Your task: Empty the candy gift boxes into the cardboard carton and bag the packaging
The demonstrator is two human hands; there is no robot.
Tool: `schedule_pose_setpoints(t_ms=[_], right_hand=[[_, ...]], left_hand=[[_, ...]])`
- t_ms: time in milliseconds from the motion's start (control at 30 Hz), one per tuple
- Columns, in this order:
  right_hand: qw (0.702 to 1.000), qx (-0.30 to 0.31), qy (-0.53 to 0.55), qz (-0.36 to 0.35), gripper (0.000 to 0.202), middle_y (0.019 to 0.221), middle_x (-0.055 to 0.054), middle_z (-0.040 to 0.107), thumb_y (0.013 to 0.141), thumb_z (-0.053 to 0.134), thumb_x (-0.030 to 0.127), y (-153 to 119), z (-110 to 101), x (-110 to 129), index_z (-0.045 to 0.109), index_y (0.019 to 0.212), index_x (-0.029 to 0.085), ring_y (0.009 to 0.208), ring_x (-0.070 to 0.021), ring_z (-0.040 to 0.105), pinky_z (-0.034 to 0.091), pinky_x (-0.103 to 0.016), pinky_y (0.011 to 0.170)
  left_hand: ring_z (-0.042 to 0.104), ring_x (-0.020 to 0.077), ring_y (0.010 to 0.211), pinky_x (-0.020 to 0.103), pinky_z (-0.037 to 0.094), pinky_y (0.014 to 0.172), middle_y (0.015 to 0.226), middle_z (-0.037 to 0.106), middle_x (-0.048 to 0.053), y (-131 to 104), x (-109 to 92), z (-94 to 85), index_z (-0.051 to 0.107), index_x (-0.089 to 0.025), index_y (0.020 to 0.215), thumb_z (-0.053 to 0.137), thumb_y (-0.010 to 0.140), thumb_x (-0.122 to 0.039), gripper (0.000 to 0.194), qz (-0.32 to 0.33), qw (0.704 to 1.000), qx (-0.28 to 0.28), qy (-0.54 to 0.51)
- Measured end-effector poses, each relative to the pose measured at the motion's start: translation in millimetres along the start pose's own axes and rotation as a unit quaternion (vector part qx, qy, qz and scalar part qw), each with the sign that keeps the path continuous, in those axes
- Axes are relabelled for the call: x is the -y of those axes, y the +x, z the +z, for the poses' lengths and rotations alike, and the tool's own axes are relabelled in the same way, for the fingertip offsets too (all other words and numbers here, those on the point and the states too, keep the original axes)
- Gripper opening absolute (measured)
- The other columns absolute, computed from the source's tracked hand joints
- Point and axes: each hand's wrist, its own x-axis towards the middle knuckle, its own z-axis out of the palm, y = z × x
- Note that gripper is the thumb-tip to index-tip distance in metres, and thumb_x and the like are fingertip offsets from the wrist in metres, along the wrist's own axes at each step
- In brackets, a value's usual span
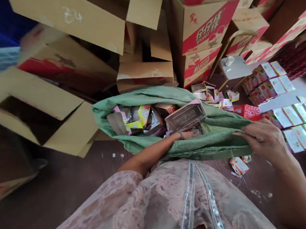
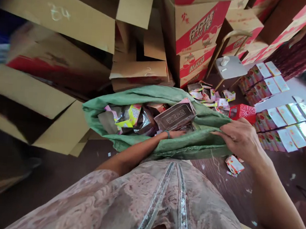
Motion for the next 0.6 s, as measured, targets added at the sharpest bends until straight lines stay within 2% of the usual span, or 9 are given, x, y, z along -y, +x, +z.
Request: schedule_pose_setpoints(t_ms=[100,167,200,267,333,367,433,533,600], right_hand=[[1.000,0.013,-0.019,0.003,0.053,0.064,-0.003,0.063,0.116,0.052,0.049,-30.6,0.1,-13.1,0.059,0.071,0.023,0.061,-0.0176,0.057,0.039,-0.038,0.069],[0.999,0.027,-0.023,0.004,0.053,0.065,-0.003,0.063,0.116,0.049,0.051,-45.9,-0.9,-17.6,0.061,0.072,0.024,0.064,-0.0184,0.058,0.039,-0.039,0.069],[0.999,0.031,-0.026,0.005,0.053,0.064,-0.003,0.063,0.116,0.049,0.051,-51.7,-0.6,-19.1,0.061,0.071,0.024,0.064,-0.0187,0.058,0.039,-0.039,0.069],[0.999,0.032,-0.036,0.006,0.053,0.064,-0.003,0.061,0.115,0.049,0.051,-59.6,3.0,-20.8,0.060,0.071,0.024,0.065,-0.0191,0.057,0.038,-0.039,0.069],[0.998,0.031,-0.049,0.005,0.053,0.064,-0.003,0.060,0.115,0.049,0.048,-62.7,11.1,-20.6,0.059,0.070,0.024,0.065,-0.0193,0.056,0.038,-0.039,0.069],[0.998,0.032,-0.054,0.006,0.053,0.064,-0.003,0.059,0.115,0.050,0.046,-62.8,16.6,-19.6,0.059,0.069,0.023,0.064,-0.0193,0.055,0.037,-0.039,0.069],[0.997,0.036,-0.061,0.008,0.052,0.064,-0.003,0.057,0.116,0.050,0.044,-61.3,28.2,-15.9,0.058,0.069,0.023,0.065,-0.0195,0.054,0.036,-0.038,0.069],[0.997,0.038,-0.060,0.021,0.053,0.065,-0.003,0.056,0.117,0.051,0.043,-59.9,40.7,-8.1,0.059,0.068,0.023,0.067,-0.0200,0.052,0.035,-0.036,0.071],[0.996,0.041,-0.061,0.043,0.053,0.066,-0.003,0.055,0.117,0.052,0.043,-61.1,42.3,-2.5,0.060,0.069,0.022,0.069,-0.0200,0.051,0.035,-0.036,0.073]], left_hand=[[0.080,0.0204,0.110,0.024,0.060,0.097,0.117,0.086,0.005,-18.3,-2.6,-22.9,0.087,-0.018,0.117,0.070,0.091,-0.018,0.031,0.010,0.995,0.073,-0.068],[0.081,0.0230,0.102,0.029,0.063,0.092,0.112,0.086,0.010,-40.3,1.5,-47.0,0.084,-0.015,0.122,0.066,0.098,-0.028,0.033,0.003,0.993,0.037,-0.113],[0.081,0.0245,0.100,0.032,0.064,0.091,0.112,0.085,0.013,-51.9,5.6,-61.7,0.083,-0.013,0.125,0.064,0.101,-0.032,0.036,-0.008,0.993,-0.027,-0.113],[0.079,0.0285,0.111,0.037,0.064,0.098,0.125,0.080,0.018,-71.7,18.4,-95.0,0.078,-0.012,0.134,0.063,0.103,-0.035,0.042,-0.047,0.971,-0.232,-0.031],[0.070,0.0346,0.134,0.043,0.058,0.112,0.157,0.062,0.024,-82.6,37.0,-130.4,0.067,-0.013,0.153,0.069,0.100,-0.030,0.056,-0.117,0.903,-0.400,0.103],[0.064,0.0378,0.143,0.046,0.054,0.118,0.170,0.048,0.025,-83.8,48.0,-147.4,0.060,-0.014,0.161,0.072,0.098,-0.028,0.066,-0.159,0.874,-0.432,0.155],[0.062,0.0417,0.146,0.049,0.051,0.120,0.177,0.036,0.028,-78.3,71.0,-177.8,0.054,-0.016,0.167,0.074,0.097,-0.026,0.074,-0.240,0.860,-0.401,0.204],[0.071,0.0430,0.131,0.049,0.055,0.112,0.145,0.068,0.033,-55.6,96.5,-213.1,0.076,-0.003,0.138,0.066,0.100,-0.020,0.043,-0.299,0.874,-0.328,0.198],[0.073,0.0419,0.126,0.048,0.055,0.111,0.123,0.077,0.033,-37.3,98.0,-235.5,0.081,0.003,0.116,0.059,0.101,-0.015,0.032,-0.288,0.876,-0.337,0.192]])
